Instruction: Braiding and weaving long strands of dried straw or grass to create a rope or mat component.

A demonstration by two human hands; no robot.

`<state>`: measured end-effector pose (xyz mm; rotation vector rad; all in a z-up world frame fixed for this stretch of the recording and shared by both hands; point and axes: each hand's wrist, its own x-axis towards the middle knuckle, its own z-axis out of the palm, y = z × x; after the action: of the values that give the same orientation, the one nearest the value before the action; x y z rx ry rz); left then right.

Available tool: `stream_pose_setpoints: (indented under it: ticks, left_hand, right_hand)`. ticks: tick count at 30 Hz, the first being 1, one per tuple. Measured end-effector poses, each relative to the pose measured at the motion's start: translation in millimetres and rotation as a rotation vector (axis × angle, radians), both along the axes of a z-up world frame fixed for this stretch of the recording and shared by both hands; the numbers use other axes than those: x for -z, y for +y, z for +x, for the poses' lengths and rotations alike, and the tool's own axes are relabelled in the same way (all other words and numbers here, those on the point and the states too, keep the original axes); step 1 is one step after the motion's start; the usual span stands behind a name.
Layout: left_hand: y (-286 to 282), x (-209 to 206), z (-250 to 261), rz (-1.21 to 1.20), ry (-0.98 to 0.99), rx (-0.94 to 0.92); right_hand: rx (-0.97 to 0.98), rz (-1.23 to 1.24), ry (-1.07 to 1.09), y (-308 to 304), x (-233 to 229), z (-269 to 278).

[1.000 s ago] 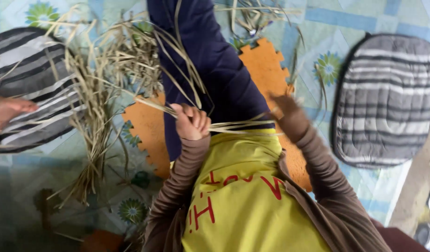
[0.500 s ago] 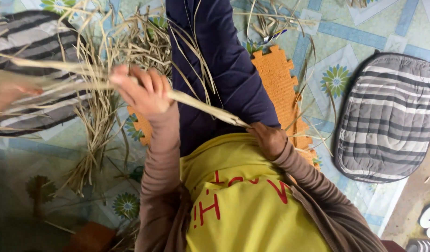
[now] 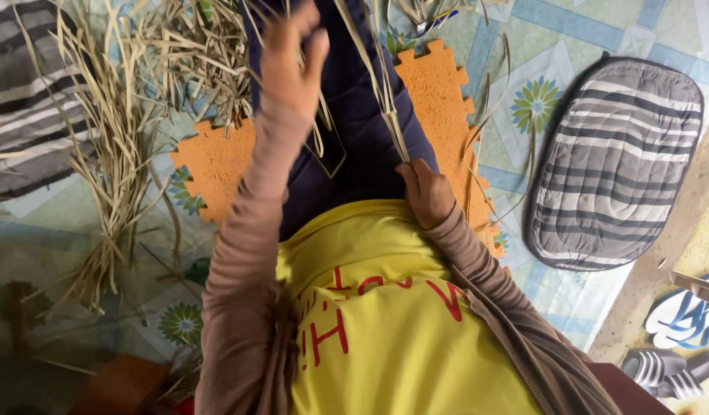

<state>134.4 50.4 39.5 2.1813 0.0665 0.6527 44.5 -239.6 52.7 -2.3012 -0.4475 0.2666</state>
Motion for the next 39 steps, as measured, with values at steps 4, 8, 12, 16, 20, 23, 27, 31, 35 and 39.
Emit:
stream_pose_setpoints:
  ticks: [4,8,12,16,20,23,27,31,35,39]
  left_hand:
    - [-46.3,30.5,-59.3,-0.114,0.061,0.075]
    - [-76.0,24.6,-97.9,-0.042,0.114,0.051]
    - [-92.5,10.3,-99.7,0.006,0.104,0.076]
    - [-100.1,13.4,-94.7,0.066,0.172,0.117]
    - [-104.1,44.1,-93.4,-0.031,0.386,0.128]
    - [-104.9,57.4,-88.8,-0.119,0.482,0.131]
    - [-103.0,63.9,-84.9,-0.101,0.527,0.12]
    - [-100.3,50.7,-87.7,-0.09,0.554,0.147]
    - [-101.7,35.4,-93.2,-0.189,0.579,0.155]
    - [-104.5,51.3,-97.4,-0.299,0.591,0.14]
  right_hand:
    - [0.0,-0.062,0.063,-7.5,-4.7,-6.8]
    - [-0.028,-0.379,0.081,-36.2,33.9,-23.3]
    - [-0.058,-0.496,-0.016,-34.9,29.3,-30.2]
    - [-0.124,-0.621,-0.233,-27.8,6.0,-31.9]
    - [-0.225,-0.623,-0.359,-22.8,-10.9,-29.5]
    - [-0.284,-0.505,-0.295,-23.6,-10.9,-21.8]
    - [-0.401,-0.459,-0.337,-27.1,-9.3,5.8]
    - [-0.281,-0.102,-0.108,-15.6,3.5,39.7]
    - [-0.116,0.273,0.195,-16.8,28.5,54.9]
    - [-0.029,0.356,0.302,-21.1,54.0,53.5]
